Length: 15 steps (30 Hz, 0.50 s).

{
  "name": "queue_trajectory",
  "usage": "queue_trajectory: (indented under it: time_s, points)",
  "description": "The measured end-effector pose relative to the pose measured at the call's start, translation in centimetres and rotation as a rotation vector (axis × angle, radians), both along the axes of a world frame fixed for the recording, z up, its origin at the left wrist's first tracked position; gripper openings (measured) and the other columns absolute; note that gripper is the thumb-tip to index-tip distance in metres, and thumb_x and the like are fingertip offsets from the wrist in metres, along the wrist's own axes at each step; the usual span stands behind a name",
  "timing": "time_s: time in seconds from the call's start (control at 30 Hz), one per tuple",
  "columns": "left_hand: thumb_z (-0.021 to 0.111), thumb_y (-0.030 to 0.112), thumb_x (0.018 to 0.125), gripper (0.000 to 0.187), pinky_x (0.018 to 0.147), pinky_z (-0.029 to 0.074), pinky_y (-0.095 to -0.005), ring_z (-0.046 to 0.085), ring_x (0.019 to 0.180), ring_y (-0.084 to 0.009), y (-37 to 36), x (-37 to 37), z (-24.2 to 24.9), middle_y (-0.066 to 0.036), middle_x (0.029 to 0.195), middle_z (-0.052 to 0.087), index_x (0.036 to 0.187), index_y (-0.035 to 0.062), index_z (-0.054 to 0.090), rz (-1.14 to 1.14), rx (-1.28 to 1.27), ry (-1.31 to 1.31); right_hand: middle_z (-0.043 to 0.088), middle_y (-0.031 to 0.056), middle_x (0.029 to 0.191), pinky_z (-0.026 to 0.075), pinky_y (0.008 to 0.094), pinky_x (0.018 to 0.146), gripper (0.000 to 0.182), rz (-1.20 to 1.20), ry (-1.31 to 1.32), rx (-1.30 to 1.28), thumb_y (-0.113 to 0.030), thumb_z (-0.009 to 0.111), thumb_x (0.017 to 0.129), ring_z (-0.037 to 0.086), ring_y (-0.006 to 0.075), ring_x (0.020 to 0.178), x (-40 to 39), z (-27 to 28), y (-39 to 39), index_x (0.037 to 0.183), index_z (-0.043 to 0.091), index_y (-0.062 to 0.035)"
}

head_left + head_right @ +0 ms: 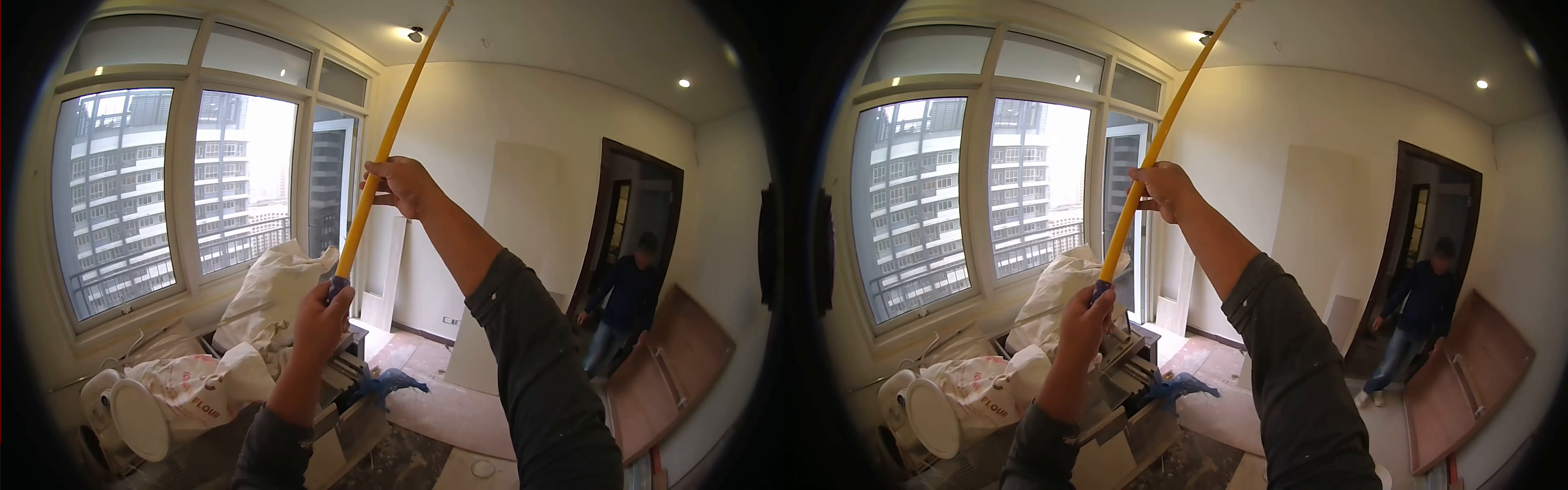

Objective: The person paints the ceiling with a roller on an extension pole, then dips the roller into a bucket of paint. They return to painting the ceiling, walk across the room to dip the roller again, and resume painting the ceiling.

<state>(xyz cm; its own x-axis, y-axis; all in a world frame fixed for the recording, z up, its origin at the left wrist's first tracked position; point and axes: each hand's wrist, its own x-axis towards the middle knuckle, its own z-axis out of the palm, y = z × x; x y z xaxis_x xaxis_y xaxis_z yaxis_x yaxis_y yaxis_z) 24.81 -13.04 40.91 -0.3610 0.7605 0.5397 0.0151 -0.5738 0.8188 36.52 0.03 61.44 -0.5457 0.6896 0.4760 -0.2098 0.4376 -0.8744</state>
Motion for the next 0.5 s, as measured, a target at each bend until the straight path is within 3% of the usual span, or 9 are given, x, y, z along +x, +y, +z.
queue_trajectory:
  time_s: [0.13, 0.23, 0.33, 0.5]
  points:
    - [0.062, 0.020, 0.097, 0.023, 0.047, 0.039, -0.0238, 0.043, 0.048, -0.0053, -5.3, -1.5, -1.9, 0.003, 0.064, 0.050, 0.106, -0.0005, 0.062, -0.008, 0.005, 0.005, 0.061, 0.0144, 0.100, 0.058, 0.0406, 0.084, 0.034, -0.007, 0.028, 0.028, -0.018, 0.062, 0.094, 0.067, 0.0248, 0.094, -1.3, 0.4, -4.3, 0.117, 0.052, 0.0052]
    - [0.063, 0.019, 0.096, 0.023, 0.047, 0.039, -0.0241, 0.043, 0.048, -0.0058, -9.9, -2.3, -3.0, 0.002, 0.064, 0.051, 0.107, -0.0013, 0.062, -0.060, -0.004, -0.095, 0.062, 0.0144, 0.100, 0.058, 0.0403, 0.083, 0.034, 0.016, 0.034, 0.035, -0.019, 0.062, 0.094, 0.067, 0.0245, 0.093, -2.4, 0.3, -7.9, 0.116, 0.052, 0.0049]
    - [0.066, 0.019, 0.094, 0.018, 0.047, 0.038, -0.0212, 0.048, 0.052, -0.0045, -14.5, -3.0, -4.0, 0.003, 0.066, 0.052, 0.098, 0.0014, 0.062, -0.044, 0.013, -0.120, 0.063, 0.0138, 0.100, 0.057, 0.0414, 0.086, 0.029, 0.045, 0.021, 0.048, -0.019, 0.062, 0.095, 0.067, 0.0249, 0.093, -3.0, 0.3, -12.0, 0.113, 0.055, 0.0034]
    - [0.067, 0.020, 0.094, 0.021, 0.048, 0.038, -0.0206, 0.048, 0.053, -0.0042, -22.2, -4.6, -5.3, 0.003, 0.068, 0.052, 0.103, 0.0013, 0.063, -0.046, -0.003, -0.164, 0.065, 0.0122, 0.099, 0.056, 0.0427, 0.090, 0.024, 0.093, -0.028, 0.094, -0.019, 0.060, 0.096, 0.067, 0.0250, 0.096, -4.4, -0.3, -19.2, 0.109, 0.058, 0.0014]
